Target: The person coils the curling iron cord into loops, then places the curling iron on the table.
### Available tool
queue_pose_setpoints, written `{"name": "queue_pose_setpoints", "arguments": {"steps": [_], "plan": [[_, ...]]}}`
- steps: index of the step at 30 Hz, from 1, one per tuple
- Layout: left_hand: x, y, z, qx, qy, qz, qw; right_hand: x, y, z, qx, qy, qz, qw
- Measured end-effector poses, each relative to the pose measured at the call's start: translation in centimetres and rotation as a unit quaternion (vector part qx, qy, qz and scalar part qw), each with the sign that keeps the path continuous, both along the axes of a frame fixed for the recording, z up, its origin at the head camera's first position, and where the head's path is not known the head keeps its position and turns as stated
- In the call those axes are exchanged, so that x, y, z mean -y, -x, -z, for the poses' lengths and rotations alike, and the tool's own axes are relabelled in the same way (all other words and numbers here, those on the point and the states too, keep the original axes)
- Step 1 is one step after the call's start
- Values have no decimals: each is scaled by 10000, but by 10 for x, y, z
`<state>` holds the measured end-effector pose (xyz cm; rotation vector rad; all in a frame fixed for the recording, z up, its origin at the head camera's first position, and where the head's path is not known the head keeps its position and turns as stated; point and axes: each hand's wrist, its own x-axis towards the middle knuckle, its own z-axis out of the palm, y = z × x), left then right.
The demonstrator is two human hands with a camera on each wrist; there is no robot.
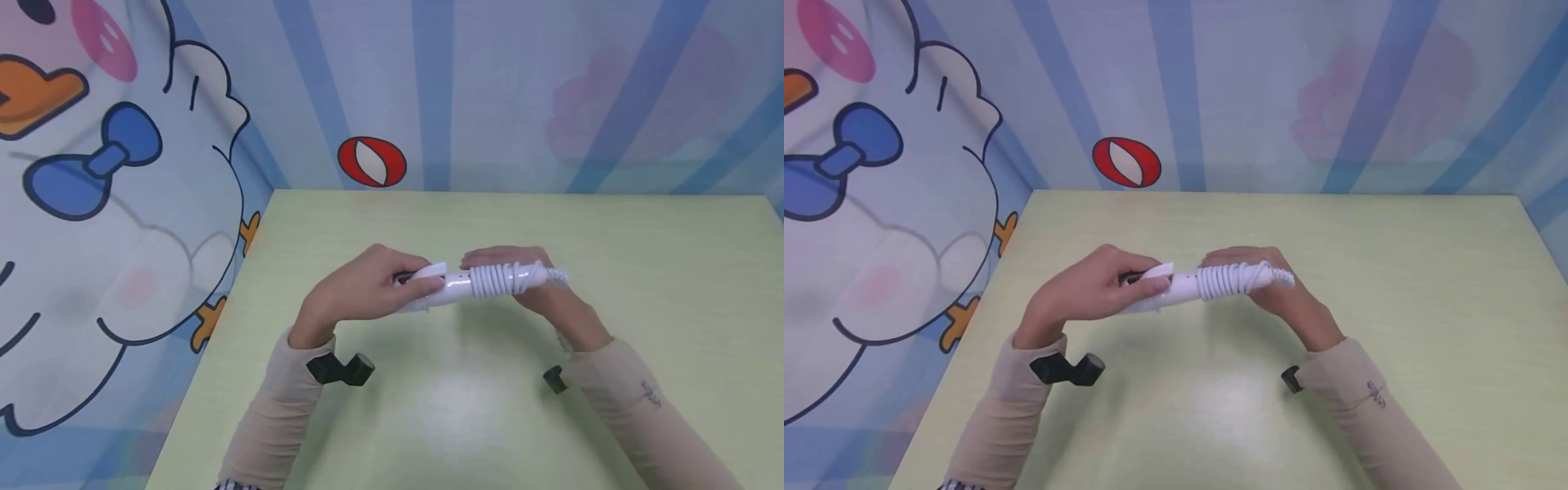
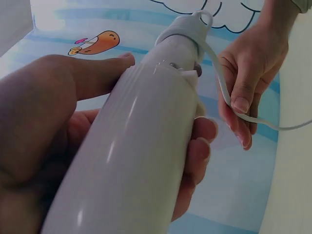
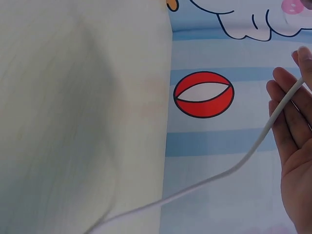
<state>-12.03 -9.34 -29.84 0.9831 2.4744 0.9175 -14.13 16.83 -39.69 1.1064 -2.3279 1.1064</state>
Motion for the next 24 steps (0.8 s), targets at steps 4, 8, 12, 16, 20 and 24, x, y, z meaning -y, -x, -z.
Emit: {"name": "queue_pose_setpoints", "arguments": {"steps": [4, 8, 12, 16, 20, 24], "plan": [[-1, -2, 1, -21, 129, 257, 9996, -3, 4, -4, -102, 372, -729, 9966], [-4, -3, 4, -51, 268, 457, 9986, -7, 7, -7, 65, 253, -919, 9954], [-7, -3, 5, -25, 498, 548, 9973, -10, 11, -9, -201, -370, -616, 9972], [-12, -6, 5, 84, 754, 549, 9956, -12, 13, -8, -147, -777, -276, 9965], [-16, -9, 3, 189, 1084, 532, 9925, -12, 12, -9, 79, -921, -241, 9954], [-22, -13, 5, 180, 1512, 484, 9871, -11, 11, -12, 69, -1155, -132, 9932]]}}
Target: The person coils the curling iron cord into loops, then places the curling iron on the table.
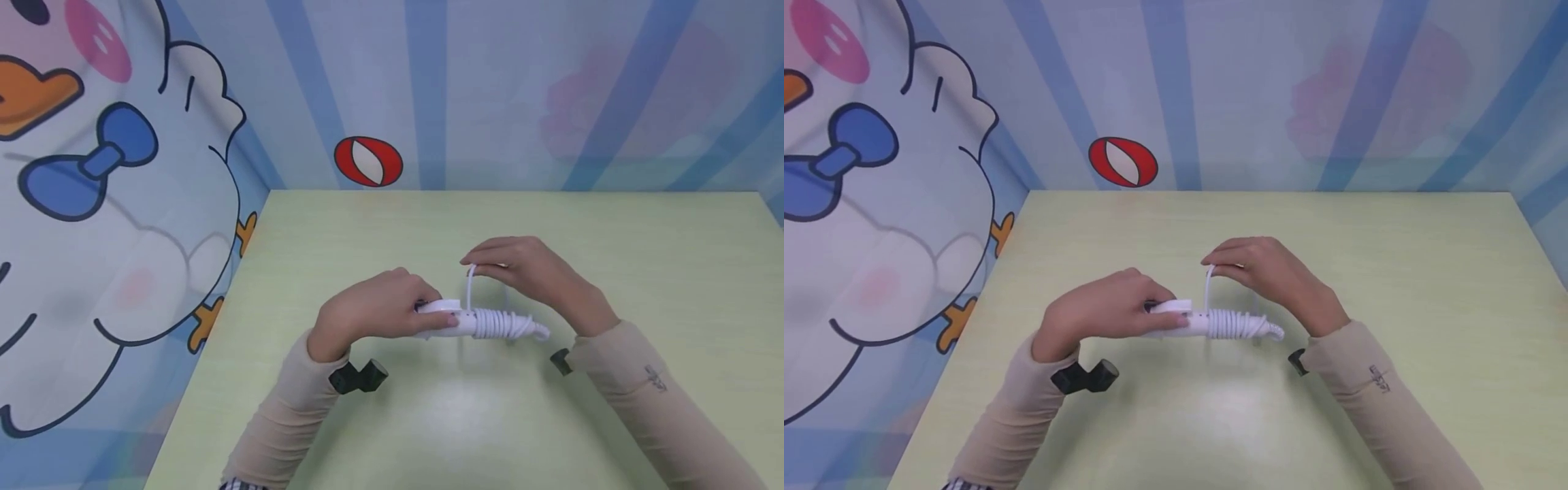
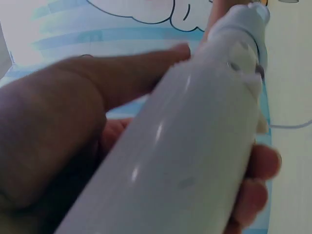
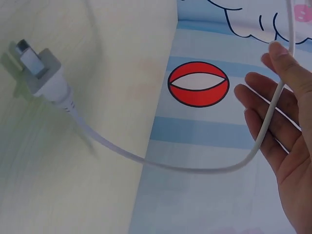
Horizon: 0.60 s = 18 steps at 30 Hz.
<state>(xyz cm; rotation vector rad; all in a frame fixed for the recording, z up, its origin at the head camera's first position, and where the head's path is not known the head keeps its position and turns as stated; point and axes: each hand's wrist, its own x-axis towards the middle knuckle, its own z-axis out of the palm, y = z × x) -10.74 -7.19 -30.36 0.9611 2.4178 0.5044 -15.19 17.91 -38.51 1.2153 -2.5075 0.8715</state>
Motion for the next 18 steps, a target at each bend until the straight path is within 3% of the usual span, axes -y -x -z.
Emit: {"name": "queue_pose_setpoints", "arguments": {"steps": [8, 14, 18], "plan": [[-5, 2, 13, -232, 596, -683, 9956, 9, -6, -14, -527, -436, 414, 9968], [-6, 15, 31, -443, 882, -1552, 9829, 18, -14, -15, -422, -814, 819, 9924], [-7, 23, 46, -726, 742, -1870, 9769, 24, -18, -10, -224, -941, 1179, 9883]]}}
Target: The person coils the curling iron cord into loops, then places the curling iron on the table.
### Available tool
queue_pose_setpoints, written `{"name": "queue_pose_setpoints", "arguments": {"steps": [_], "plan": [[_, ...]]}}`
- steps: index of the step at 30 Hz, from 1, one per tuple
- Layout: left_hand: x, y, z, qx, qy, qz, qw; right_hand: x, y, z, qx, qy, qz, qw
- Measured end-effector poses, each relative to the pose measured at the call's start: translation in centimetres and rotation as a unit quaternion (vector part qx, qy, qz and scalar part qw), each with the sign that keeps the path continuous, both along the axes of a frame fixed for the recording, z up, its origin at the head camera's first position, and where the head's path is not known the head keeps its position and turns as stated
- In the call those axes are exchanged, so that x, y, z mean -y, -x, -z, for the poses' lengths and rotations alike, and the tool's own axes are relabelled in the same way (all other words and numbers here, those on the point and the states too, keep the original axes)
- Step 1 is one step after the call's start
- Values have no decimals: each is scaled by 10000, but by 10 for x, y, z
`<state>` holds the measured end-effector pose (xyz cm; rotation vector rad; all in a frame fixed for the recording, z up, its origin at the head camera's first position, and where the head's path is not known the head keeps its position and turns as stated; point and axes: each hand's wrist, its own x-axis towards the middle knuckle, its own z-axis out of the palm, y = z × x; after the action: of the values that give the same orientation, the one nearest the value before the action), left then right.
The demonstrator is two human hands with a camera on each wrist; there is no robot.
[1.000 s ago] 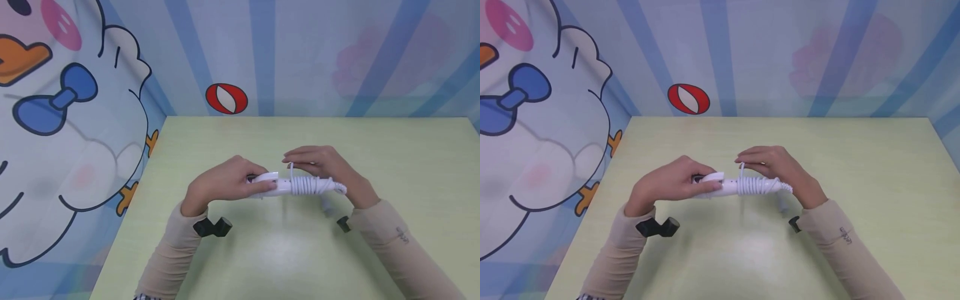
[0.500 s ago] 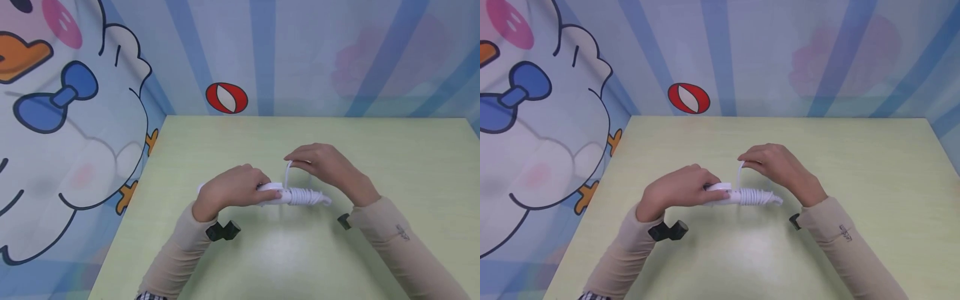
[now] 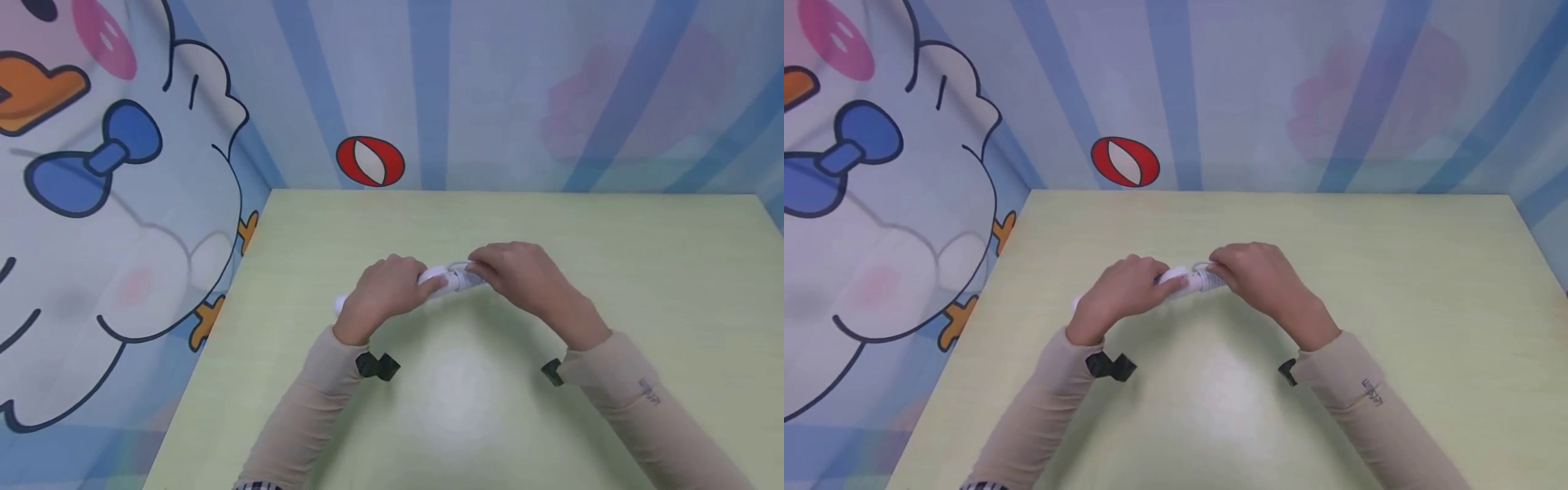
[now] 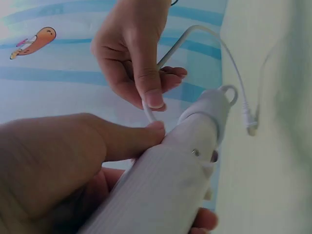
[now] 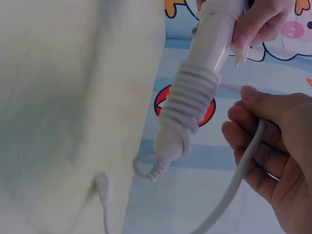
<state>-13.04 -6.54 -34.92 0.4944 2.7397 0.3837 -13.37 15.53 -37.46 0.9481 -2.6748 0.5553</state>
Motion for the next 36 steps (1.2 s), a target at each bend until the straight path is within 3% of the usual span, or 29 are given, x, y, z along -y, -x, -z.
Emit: {"name": "queue_pose_setpoints", "arguments": {"steps": [4, 10, 20, 30, 36], "plan": [[0, 5, 9, -230, -266, -286, 9990, 4, -3, 4, 250, 137, 260, 9993], [3, 8, 12, -491, -795, -672, 9934, 9, -7, 7, 607, 381, 457, 9964], [8, 9, 4, -735, -1400, -885, 9834, 12, -9, 23, 1369, 1399, 113, 9806], [17, 10, -7, -270, -2074, -511, 9766, 8, -2, 41, 1186, 2229, -452, 9666], [21, 7, -12, 268, -2485, -236, 9680, 7, 1, 46, 1058, 2402, -517, 9635]]}}
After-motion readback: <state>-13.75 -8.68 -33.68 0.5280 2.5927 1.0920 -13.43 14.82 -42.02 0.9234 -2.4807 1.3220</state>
